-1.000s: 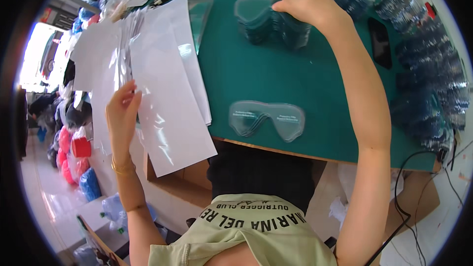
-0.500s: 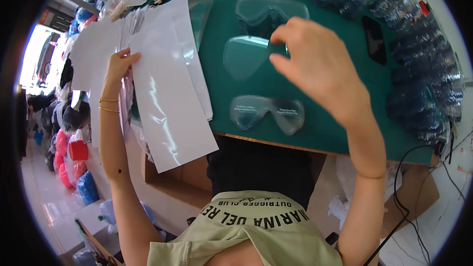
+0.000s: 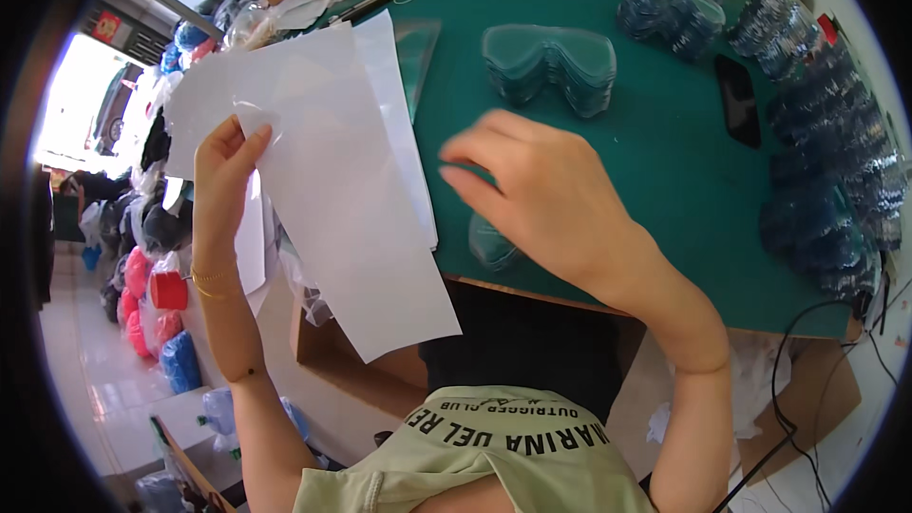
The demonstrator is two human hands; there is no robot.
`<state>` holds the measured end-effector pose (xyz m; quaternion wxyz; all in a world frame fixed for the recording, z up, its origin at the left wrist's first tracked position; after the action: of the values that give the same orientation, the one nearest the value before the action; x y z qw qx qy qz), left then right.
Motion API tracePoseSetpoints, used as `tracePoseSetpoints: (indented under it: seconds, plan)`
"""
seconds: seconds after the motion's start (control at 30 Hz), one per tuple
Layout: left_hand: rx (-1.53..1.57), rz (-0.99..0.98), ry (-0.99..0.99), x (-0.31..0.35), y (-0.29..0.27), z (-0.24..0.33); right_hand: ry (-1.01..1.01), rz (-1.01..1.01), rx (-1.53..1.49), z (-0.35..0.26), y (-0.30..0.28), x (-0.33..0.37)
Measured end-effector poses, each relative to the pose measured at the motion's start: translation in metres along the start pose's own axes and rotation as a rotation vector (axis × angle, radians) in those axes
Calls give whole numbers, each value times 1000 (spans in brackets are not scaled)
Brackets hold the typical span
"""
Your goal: Peeling protective plastic film from safety goggles at a production workstation.
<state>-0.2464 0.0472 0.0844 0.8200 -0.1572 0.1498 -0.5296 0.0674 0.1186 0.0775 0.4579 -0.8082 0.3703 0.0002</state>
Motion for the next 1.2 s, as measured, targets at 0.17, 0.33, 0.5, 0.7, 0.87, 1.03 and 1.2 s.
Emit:
tracePoseSetpoints:
  seconds: [0.17,0.33,0.5,0.7,0.87,1.03,1.2]
  plan:
    - [80,35,118,59,33,57,-341,266,-269,-60,9,-52]
    - [-75,-28,279,76,48,70,-344,318,-350,-70,8,-57]
    - [-175,-125,406,77,55,64,-330,266,-297,-68,7,-46]
    - [-109,-161,372,74,63,55,-349,282,-290,-62,9,-43]
    - [-122,-157,394,80,67,55,-308,240,-279,-61,9,-38]
    - [-79,-176,377,80,69,48,-307,204,-368,-56,9,-37]
    - [-1,-155,358,81,73,50,-324,262,-308,-57,15,-35]
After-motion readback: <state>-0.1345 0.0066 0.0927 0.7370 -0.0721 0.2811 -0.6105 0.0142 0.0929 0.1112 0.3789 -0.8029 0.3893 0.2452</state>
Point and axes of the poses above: each hand's wrist, its own x-axis away from the middle knuckle, its own y-axis out of the palm, z = x × y, the point moved 5 cm from there along -x, towards the middle knuckle, and after that the axes turned 4 degrees about -y, right-handed, at the moved point
